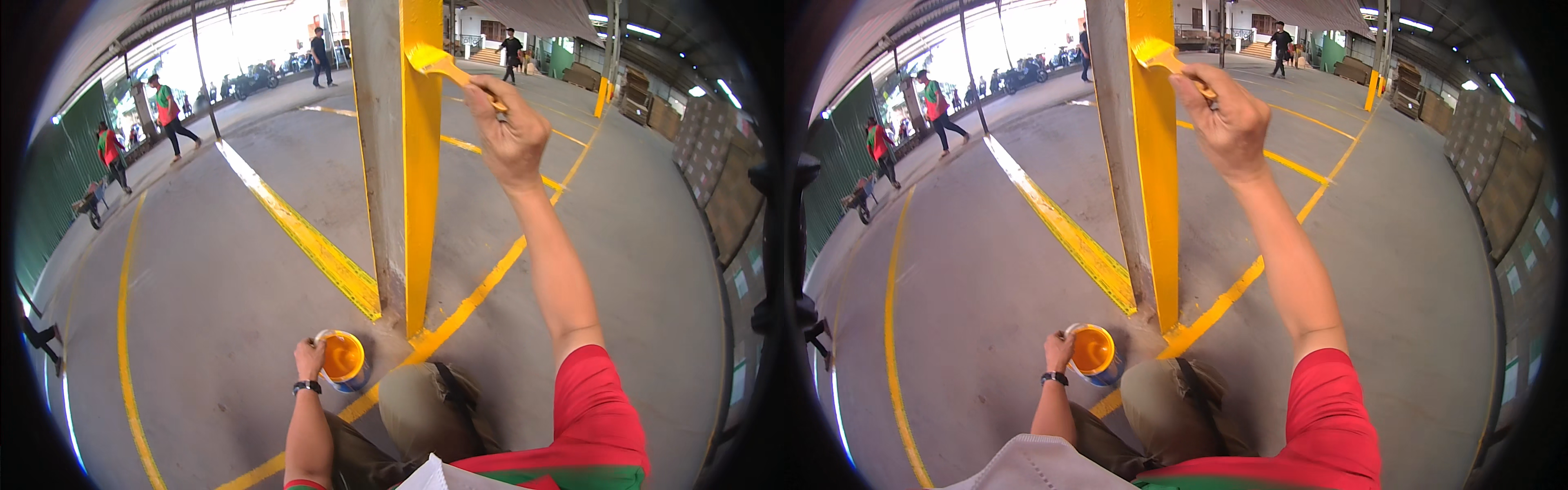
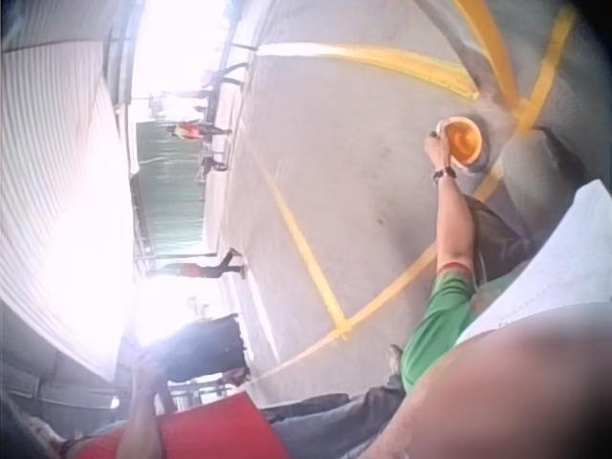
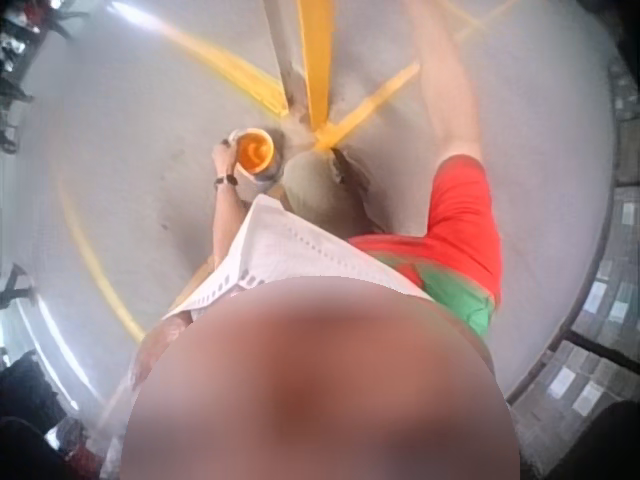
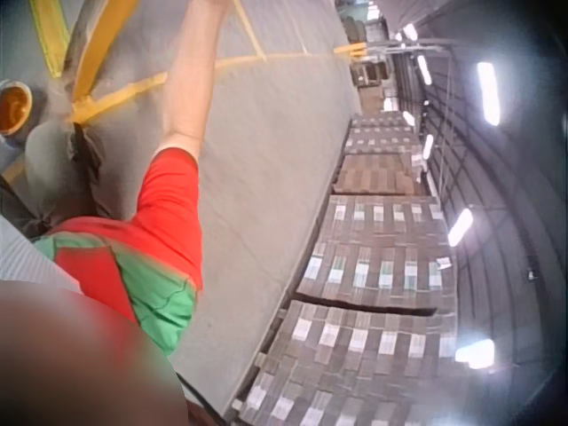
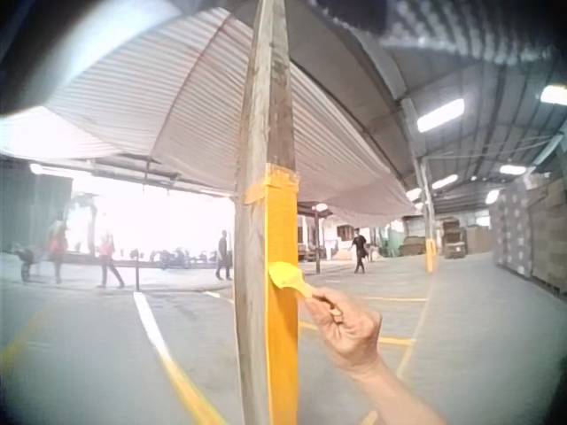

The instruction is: The person paints a vertical metal pole and the floor lines around its base with yellow paint using a brush and a small paint can. They repeatedly dip the brush into the can and apply paint to the pole and the ground.

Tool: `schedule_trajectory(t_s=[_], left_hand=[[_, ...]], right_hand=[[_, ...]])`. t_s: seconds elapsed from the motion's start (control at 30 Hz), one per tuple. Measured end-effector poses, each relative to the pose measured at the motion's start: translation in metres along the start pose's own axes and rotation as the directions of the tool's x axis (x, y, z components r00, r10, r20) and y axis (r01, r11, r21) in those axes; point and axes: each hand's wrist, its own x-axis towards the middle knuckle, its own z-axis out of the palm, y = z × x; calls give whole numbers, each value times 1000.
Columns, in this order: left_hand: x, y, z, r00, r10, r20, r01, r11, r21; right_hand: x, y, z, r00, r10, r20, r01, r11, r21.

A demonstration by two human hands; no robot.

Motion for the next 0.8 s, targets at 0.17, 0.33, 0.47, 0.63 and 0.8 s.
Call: schedule_trajectory(t_s=[0.17, 0.33, 0.47, 0.63, 0.8], left_hand=[[2, 4, -3, 999, 41, 31, -42, 999, 26], [8, 3, 9, 996, -42, 85, 51, 993, -105], [13, -3, 19, 994, -13, 110, 20, 998, -65], [15, 5, 19, 979, -10, 203, 21, 999, -49], [0, 19, 12, 970, -88, 226, 126, 979, -158]], right_hand=[[33, 0, 3, 998, -68, 15, 69, 995, -76], [-28, 7, 6, 987, 139, 84, -151, 978, 147], [-182, -56, -76, 824, 480, 301, -425, 875, -233], [-265, -108, -130, 409, 730, 547, -655, 652, -381], [-176, -45, -78, 745, 559, 364, -547, 824, -147]])
